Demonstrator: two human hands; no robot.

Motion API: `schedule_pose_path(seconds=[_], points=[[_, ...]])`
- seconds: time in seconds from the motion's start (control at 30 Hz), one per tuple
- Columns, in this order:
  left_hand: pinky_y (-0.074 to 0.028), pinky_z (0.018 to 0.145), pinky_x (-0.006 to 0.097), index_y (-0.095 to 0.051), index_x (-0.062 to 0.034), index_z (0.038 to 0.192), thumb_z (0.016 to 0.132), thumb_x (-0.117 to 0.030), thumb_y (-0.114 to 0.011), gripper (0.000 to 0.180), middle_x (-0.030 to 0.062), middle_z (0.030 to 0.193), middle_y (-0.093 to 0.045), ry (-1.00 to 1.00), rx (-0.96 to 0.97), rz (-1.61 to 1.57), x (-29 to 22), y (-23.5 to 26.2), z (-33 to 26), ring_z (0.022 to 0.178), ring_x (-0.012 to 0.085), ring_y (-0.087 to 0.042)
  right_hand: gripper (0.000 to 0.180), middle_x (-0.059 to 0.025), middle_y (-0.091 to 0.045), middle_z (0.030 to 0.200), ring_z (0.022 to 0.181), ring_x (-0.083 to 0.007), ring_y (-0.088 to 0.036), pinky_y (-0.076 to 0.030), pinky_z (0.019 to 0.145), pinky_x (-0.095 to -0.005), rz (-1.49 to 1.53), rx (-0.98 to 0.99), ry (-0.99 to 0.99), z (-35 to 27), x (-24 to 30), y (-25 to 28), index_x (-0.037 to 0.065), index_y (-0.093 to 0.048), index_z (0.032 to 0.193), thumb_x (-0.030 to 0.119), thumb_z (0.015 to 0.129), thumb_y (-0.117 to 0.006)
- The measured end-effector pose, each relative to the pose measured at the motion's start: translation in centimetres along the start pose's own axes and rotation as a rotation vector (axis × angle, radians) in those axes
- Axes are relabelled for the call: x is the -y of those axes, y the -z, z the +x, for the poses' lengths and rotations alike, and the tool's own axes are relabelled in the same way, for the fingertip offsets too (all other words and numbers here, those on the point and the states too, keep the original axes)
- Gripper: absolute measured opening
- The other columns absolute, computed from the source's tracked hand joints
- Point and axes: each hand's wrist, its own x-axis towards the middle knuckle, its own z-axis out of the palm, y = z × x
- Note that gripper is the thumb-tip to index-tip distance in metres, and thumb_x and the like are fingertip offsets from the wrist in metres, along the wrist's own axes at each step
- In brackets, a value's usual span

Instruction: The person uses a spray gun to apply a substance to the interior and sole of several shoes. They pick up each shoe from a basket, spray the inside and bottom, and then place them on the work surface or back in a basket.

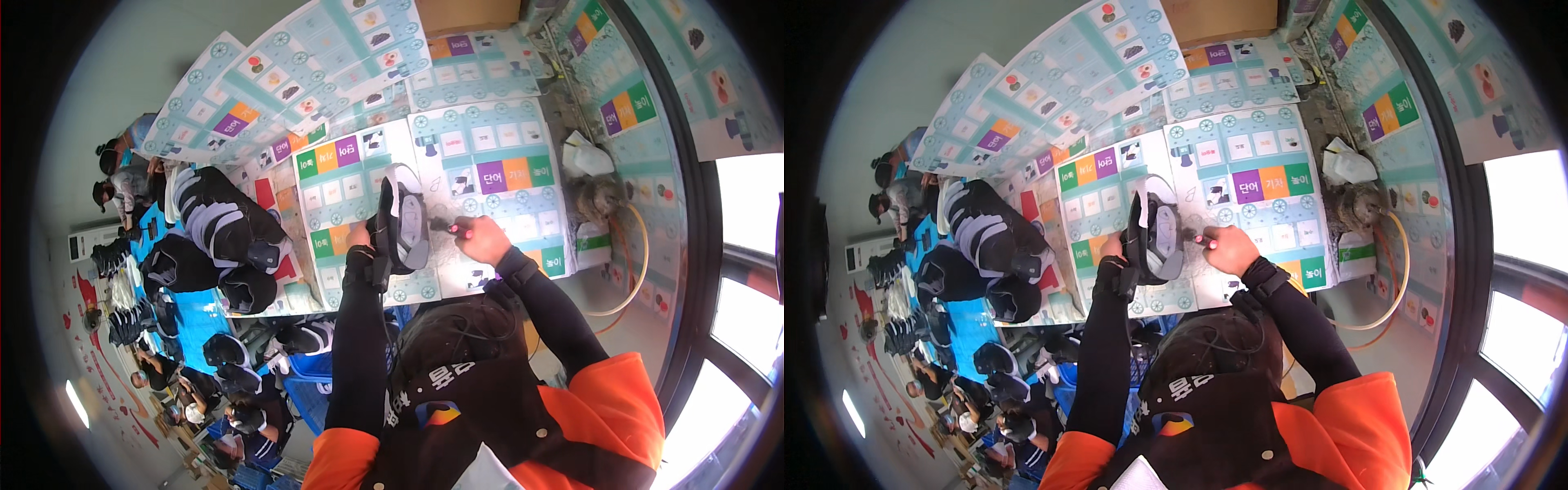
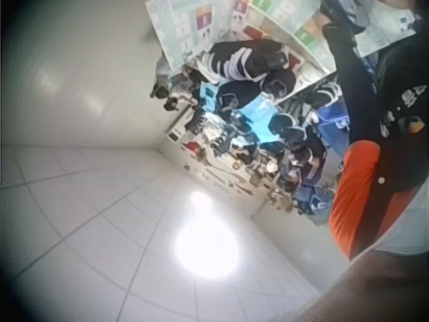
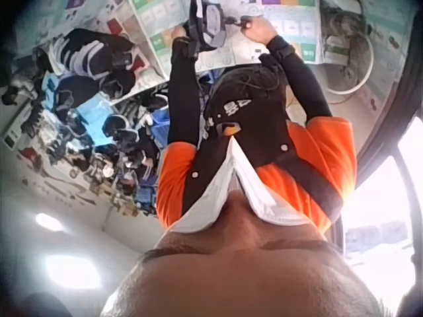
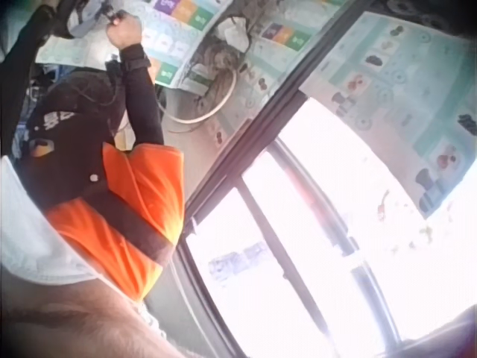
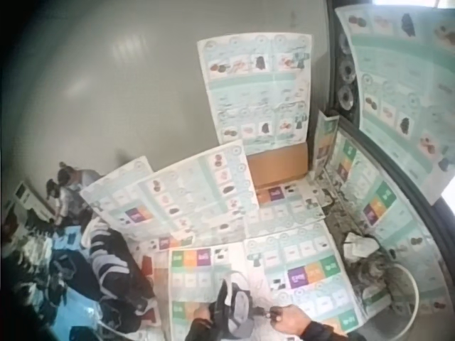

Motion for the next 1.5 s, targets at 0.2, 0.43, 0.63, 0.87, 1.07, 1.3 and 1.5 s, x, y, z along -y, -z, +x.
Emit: schedule_pose_path(seconds=[0.2,0.43,0.63,0.87,1.07,1.3,1.5], points=[[-0.056,0.077,0.037,-0.072,0.0068,0.11,0.099,-0.036,-0.056,0.047,0.0138,0.104,-0.076,0.493,0.017,-1.016,-5.3,1.2,-1.9,0.091,0.0241,-0.072,0.021,-0.0245,-0.067,0.077,0.075,-0.0473,-0.066,-0.054,0.072,-0.0558,-0.002,-0.061,-0.068,-0.2,-0.3,-0.2,0.008,-0.07,0.093,0.022,0.083,-0.057],[-0.055,0.077,0.037,-0.071,0.0079,0.11,0.099,-0.036,-0.058,0.048,0.0159,0.103,-0.075,0.149,-0.022,-0.807,-2.4,1.5,-2.5,0.089,0.0244,-0.072,0.019,-0.0247,-0.067,0.077,0.075,-0.0465,-0.066,-0.052,0.071,-0.0566,-0.022,0.087,0.102,-0.4,0.2,-0.6,0.009,-0.068,0.092,0.019,0.082,-0.055],[-0.054,0.084,0.036,-0.07,0.0006,0.121,0.102,-0.033,-0.052,0.043,0.0135,0.112,-0.075,0.399,0.04,-0.882,-5.0,2.0,-2.7,0.096,0.0245,-0.071,0.019,-0.0241,-0.067,0.076,0.074,-0.047,-0.065,-0.052,0.07,-0.0568,0.022,-0.122,-0.077,-1.2,-0.1,0.4,0.009,-0.068,0.092,0.019,0.082,-0.056],[-0.055,0.079,0.034,-0.072,0.0042,0.117,0.1,-0.034,-0.056,0.045,0.0107,0.107,-0.076,0.316,0.02,-0.946,-4.1,0.9,-2.2,0.091,0.0223,-0.072,0.018,-0.0236,-0.068,0.079,0.078,-0.047,-0.066,-0.054,0.073,-0.056,0.011,-0.044,-0.083,-2.0,-1.2,0.2,0.008,-0.069,0.089,0.02,0.082,-0.058],[-0.055,0.081,0.035,-0.071,0.005,0.119,0.1,-0.033,-0.056,0.045,0.0114,0.109,-0.076,0.618,0.05,-1.11,-6.3,1.9,-2.9,0.094,0.0239,-0.072,0.021,-0.0237,-0.069,0.082,0.08,-0.047,-0.066,-0.054,0.076,-0.0561,0.017,-0.011,-0.084,-1.8,-1.2,-0.5,0.006,-0.07,0.089,0.022,0.082,-0.058],[-0.055,0.081,0.037,-0.068,0.0097,0.12,0.099,-0.028,-0.059,0.044,0.0129,0.113,-0.074,0.548,-0.039,-1.123,-3.6,1.4,-2.3,0.095,0.0255,-0.072,0.023,-0.024,-0.069,0.085,0.081,-0.0475,-0.066,-0.054,0.078,-0.0561,-0.036,0.137,0.074,-0.9,-0.4,-1.2,0.005,-0.069,0.088,0.024,0.082,-0.057],[-0.057,0.079,0.041,-0.066,0.0091,0.121,0.1,-0.025,-0.058,0.041,0.0142,0.112,-0.074,0.548,-0.041,-1.175,-3.3,0.7,-2.1,0.093,0.0274,-0.072,0.024,-0.0247,-0.069,0.084,0.081,-0.0471,-0.067,-0.054,0.078,-0.0555,0.032,-0.004,-0.078,-1.5,0.2,-1.4,0.005,-0.07,0.09,0.024,0.084,-0.056]])
